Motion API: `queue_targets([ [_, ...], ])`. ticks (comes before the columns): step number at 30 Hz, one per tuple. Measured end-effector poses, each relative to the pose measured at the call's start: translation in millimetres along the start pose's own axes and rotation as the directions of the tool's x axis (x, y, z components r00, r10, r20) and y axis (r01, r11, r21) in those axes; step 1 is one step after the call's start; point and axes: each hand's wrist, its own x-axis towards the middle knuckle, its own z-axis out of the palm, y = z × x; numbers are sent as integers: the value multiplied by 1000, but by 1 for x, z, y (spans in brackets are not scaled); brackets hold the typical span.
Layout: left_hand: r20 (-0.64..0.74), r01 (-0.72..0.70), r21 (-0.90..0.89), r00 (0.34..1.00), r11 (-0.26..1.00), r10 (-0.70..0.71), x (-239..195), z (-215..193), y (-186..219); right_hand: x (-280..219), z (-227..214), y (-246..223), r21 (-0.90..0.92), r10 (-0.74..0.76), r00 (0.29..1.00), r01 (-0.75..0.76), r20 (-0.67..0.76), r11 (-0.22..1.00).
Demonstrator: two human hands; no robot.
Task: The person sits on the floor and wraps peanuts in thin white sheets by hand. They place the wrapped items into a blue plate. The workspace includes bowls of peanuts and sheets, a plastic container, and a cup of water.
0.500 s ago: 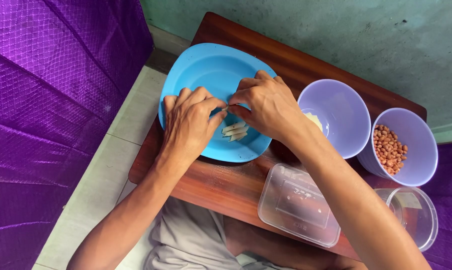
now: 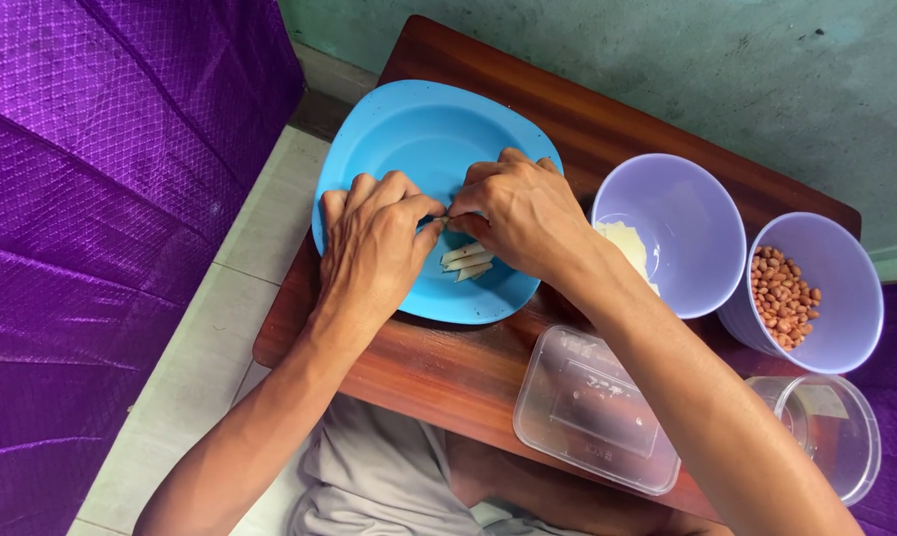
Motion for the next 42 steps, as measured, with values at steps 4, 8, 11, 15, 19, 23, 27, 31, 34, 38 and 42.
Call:
queue_targets([
  [4, -1, 0, -7, 1000, 1000, 0, -2, -1, 0, -3, -17, -8, 47, -1, 999, -1, 49, 999],
  [8, 14, 2, -4, 1000, 1000, -2, 0, 0, -2, -2, -23, -10, 48, 24, 994, -29, 104, 998],
  [11, 29, -10, -14, 1000, 1000, 11, -3, 1, -3, -2, -21, -9, 39, 35, 989, -41, 145, 998],
  [15, 46, -47, -24, 998, 999, 48, -6, 1, -3, -2, -27, -11, 37, 52, 977, -61, 206, 997],
  [19, 82, -66, -26, 994, 997, 68, -7, -1, -2, -3, -36, -16, 35, 66, 966, -77, 248, 996],
  [23, 109, -76, -41, 991, 996, 80, -9, -2, 0, -4, -39, -18, 32, 61, 957, -73, 284, 997],
  [27, 109, -96, -42, 989, 994, 101, -8, -2, 1, -5, -41, -16, 23, 61, 953, -71, 297, 997],
  [31, 122, -104, -42, 987, 994, 108, -8, 3, -1, -7, -39, -13, 37, 61, 952, -76, 300, 996],
  [34, 124, -115, -41, 985, 993, 119, -9, 3, -1, -9, -37, -12, 46, 62, 954, -78, 292, 996],
  [38, 138, -104, -60, 984, 993, 111, -9, 8, -6, -9, -37, -12, 60, 56, 956, -77, 289, 995],
  [42, 122, -114, -47, 985, 992, 119, -10, 10, -6, -9, -36, -11, 45, 56, 954, -72, 294, 996],
])
